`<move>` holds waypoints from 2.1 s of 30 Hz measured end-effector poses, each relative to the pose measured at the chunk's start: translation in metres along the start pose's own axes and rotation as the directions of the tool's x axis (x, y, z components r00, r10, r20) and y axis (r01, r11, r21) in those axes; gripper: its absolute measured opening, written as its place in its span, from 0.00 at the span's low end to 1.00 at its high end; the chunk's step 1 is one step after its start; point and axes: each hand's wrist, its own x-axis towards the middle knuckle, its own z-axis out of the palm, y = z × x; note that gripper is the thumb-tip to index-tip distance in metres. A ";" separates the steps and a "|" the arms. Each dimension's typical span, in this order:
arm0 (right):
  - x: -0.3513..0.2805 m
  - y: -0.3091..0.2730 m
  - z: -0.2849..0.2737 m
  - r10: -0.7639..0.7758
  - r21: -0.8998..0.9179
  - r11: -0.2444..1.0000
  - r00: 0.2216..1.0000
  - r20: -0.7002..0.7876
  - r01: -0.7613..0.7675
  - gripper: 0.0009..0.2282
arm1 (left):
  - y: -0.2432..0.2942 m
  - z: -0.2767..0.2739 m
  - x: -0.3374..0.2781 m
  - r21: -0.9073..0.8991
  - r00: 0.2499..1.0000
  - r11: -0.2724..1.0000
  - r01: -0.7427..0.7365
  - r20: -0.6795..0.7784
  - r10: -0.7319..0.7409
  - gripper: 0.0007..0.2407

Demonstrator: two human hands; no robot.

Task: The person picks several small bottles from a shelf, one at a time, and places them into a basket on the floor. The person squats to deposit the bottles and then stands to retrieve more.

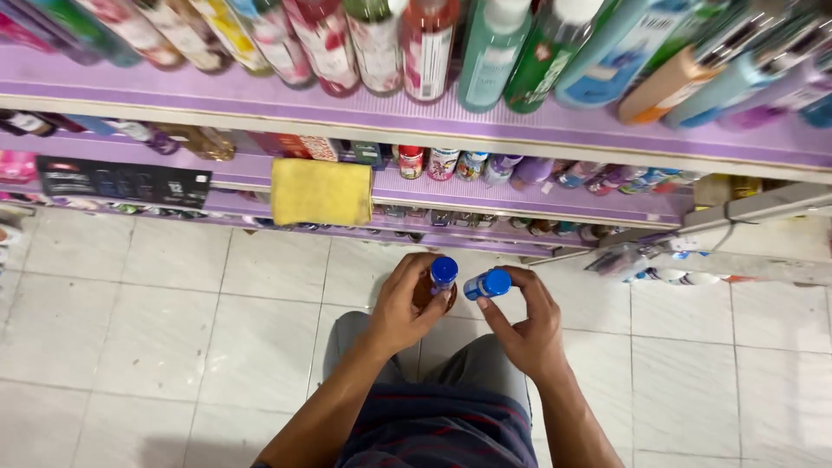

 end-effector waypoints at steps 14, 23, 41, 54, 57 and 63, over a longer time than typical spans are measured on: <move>-0.083 0.218 0.121 -0.033 -0.144 0.989 0.997 0.073 0.043 0.19 | -0.241 0.051 -0.117 0.204 0.992 0.979 -0.029 0.128 0.002 0.24; -0.112 0.304 0.162 -0.087 -0.158 0.981 0.985 0.146 0.110 0.23 | -0.356 0.068 -0.163 0.289 0.948 0.952 0.103 0.260 -0.181 0.26; -0.142 0.461 0.215 0.261 -0.237 0.946 0.951 0.163 -0.219 0.22 | -0.499 0.122 -0.197 0.636 0.667 0.661 0.398 0.294 -0.684 0.19; -0.151 0.491 0.213 0.297 -0.222 0.941 0.937 0.183 -0.255 0.22 | -0.630 0.173 -0.244 0.826 0.499 0.401 0.396 0.173 -0.849 0.20; -0.153 0.496 0.214 0.327 -0.190 0.938 0.921 0.209 -0.290 0.21 | -0.619 0.170 -0.244 0.798 0.451 0.391 0.459 0.170 -0.876 0.21; -0.156 0.503 0.220 0.311 -0.205 0.943 0.915 0.255 -0.263 0.20 | -0.636 0.179 -0.247 0.787 0.418 0.376 0.488 0.168 -0.893 0.22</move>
